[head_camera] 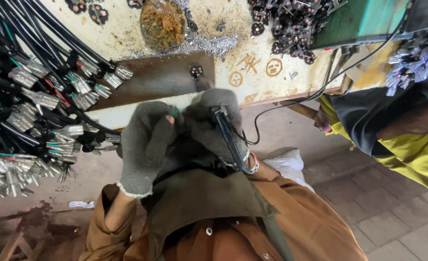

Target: The person solders electrical wires to connector plugs at a workbench. They hold a wire in one hand and a soldering iron in the other, apply solder, dip the iron in a rosin container, and set finished connectors aside while picking up new ones.

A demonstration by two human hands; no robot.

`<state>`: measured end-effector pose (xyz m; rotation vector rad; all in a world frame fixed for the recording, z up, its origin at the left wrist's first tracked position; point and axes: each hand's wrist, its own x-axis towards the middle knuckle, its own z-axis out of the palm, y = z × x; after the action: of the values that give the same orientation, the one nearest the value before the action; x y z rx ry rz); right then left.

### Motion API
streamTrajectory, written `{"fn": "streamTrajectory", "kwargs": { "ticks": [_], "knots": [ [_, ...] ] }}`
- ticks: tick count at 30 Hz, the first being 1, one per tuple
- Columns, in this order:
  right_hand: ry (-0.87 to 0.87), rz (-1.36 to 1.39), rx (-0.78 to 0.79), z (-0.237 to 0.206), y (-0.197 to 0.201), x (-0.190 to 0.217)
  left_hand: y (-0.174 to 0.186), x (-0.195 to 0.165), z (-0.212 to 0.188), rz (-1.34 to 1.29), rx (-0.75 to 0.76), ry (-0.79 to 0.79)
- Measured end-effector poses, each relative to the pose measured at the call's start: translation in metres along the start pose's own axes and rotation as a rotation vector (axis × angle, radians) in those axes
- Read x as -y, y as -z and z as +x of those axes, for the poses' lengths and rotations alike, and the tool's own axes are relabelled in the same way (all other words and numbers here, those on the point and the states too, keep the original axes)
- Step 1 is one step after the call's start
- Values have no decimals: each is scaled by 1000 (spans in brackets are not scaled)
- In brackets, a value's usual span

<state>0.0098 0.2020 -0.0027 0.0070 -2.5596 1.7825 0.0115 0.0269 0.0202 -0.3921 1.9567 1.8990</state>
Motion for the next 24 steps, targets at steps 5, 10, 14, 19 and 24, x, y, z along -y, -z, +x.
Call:
{"fn": "streamTrajectory", "kwargs": {
  "ticks": [5, 10, 14, 19, 24],
  "knots": [
    [154, -269, 236, 19, 16, 11, 7, -3, 3, 308, 92, -251],
    [-59, -177, 10, 19, 13, 14, -1, -2, 2, 230, 53, -142],
    [230, -440, 15, 4, 11, 2, -4, 3, 3, 238, -2, -123],
    [-189, 29, 86, -3, 19, -16, -10, -10, 16, 175, -3, -58],
    [-404, 301, -124, 13, 14, -32, 1, -29, 43, 392, -140, -266]
  ]
}}
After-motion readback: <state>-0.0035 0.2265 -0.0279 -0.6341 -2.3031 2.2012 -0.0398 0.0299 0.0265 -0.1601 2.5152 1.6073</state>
